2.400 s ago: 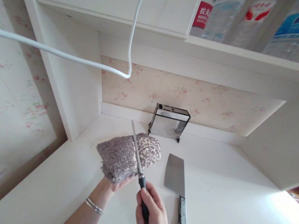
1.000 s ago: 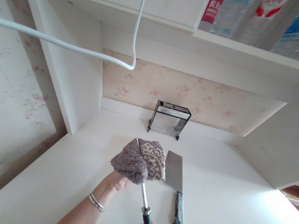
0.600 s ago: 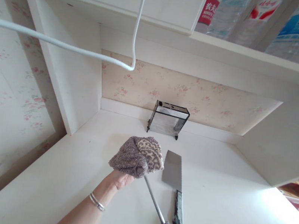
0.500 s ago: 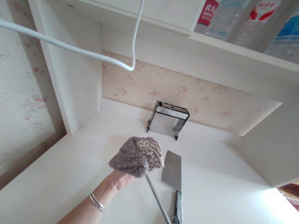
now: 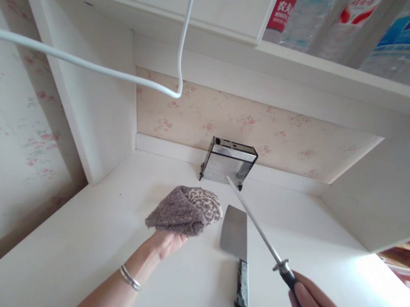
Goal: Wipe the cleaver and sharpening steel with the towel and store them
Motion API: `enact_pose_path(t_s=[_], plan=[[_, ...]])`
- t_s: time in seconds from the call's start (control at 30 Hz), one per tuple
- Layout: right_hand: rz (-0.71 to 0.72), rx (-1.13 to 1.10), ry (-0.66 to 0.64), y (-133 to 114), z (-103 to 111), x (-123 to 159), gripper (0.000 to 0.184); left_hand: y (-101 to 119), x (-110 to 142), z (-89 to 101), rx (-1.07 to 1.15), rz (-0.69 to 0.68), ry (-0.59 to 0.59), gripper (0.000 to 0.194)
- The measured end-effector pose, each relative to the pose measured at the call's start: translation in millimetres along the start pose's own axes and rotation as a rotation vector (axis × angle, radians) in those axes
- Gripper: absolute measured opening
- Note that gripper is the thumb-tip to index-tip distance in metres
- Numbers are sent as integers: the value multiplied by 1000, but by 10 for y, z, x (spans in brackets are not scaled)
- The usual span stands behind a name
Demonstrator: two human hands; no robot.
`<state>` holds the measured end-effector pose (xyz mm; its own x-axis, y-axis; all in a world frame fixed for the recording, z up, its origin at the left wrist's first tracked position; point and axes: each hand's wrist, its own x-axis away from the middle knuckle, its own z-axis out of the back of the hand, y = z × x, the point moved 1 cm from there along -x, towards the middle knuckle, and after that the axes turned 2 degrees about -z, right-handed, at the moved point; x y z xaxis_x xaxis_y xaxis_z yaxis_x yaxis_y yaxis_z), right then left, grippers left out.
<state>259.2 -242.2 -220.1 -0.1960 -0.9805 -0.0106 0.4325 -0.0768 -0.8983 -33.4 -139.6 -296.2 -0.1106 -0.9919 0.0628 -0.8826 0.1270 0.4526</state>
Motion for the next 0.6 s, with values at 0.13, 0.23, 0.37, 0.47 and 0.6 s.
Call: enact_pose_path(t_s=[0.13, 0.23, 0.37, 0.47, 0.6], plan=[[2, -73, -133, -242, -381, -163, 53, -67, 69, 43, -66, 128, -134, 44], [193, 10, -122, -434, -675, -225, 45, -47, 89, 76, -104, 149, -198, 31], [556, 233, -36, -601, -1046, -211, 33, 19, 116, 61, -110, 122, -227, 18], [727, 427, -30, -582, -1311, -152, 34, 43, 127, -11, -127, 129, -232, 20], [741, 598, 10, -451, -1514, -58, 34, 38, 117, -123, -176, 144, -224, 23]])
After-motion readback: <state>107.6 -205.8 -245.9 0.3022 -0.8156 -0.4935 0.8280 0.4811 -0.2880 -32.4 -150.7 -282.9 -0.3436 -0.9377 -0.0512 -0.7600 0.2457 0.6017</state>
